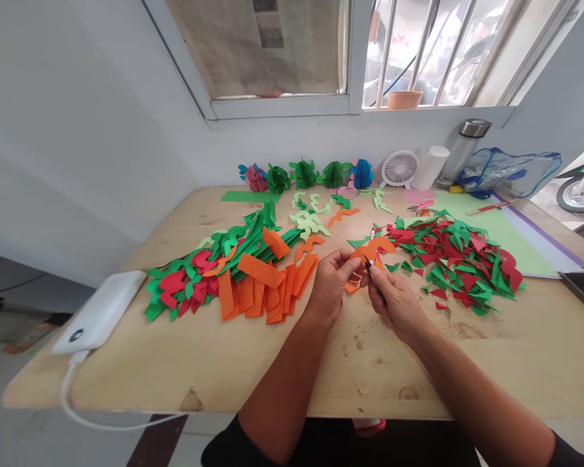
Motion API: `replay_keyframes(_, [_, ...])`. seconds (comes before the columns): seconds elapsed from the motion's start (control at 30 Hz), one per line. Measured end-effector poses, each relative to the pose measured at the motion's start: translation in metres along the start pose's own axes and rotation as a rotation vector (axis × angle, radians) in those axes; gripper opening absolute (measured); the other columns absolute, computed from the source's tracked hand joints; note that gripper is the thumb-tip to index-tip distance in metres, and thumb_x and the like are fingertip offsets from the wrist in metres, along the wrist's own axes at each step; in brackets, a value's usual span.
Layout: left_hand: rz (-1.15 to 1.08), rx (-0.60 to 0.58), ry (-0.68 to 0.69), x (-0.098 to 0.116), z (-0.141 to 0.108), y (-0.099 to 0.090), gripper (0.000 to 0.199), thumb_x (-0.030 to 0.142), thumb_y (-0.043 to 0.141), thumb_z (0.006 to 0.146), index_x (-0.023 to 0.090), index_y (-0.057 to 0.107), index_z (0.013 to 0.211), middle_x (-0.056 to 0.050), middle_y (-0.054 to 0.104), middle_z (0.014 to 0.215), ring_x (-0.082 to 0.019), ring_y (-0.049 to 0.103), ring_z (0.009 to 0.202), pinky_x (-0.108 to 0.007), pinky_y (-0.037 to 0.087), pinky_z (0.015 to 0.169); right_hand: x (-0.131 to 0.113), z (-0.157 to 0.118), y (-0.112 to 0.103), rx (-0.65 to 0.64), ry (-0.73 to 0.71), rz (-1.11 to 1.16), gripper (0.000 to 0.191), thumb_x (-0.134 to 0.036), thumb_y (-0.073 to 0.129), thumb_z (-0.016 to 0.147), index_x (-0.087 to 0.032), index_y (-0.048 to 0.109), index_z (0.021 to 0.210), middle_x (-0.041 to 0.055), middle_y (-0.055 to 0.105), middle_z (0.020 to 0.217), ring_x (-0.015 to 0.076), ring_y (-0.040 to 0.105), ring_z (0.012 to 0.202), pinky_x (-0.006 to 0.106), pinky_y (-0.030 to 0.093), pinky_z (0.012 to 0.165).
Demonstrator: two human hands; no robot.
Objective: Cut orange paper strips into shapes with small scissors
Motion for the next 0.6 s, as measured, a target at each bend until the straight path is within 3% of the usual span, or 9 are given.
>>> replay_keyframes(0.6, [-0.009,-0.005,0.004,0.001,-0.0007,0.0008,0.02,0.031,0.071,0.063,0.016,0.057,0.064,0.001,0.061,0.062,-0.01,0.055,0.058,-0.025,0.042,0.061,-0.0032,-0.0007,0.0004,0.003,-0.015,-0.01,0.048,-0.064,0.057,0.077,-0.018,0.053,0.065,-0.0091,0.032,0.039,0.0051,0.021,0.035,0.022,0.013,0.036])
Point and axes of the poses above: each hand's wrist, its own z-axis towards the middle knuckle, its own y-axis out of the palm, x = y × z, the point moved 10 cm from there along z, towards the middle knuckle
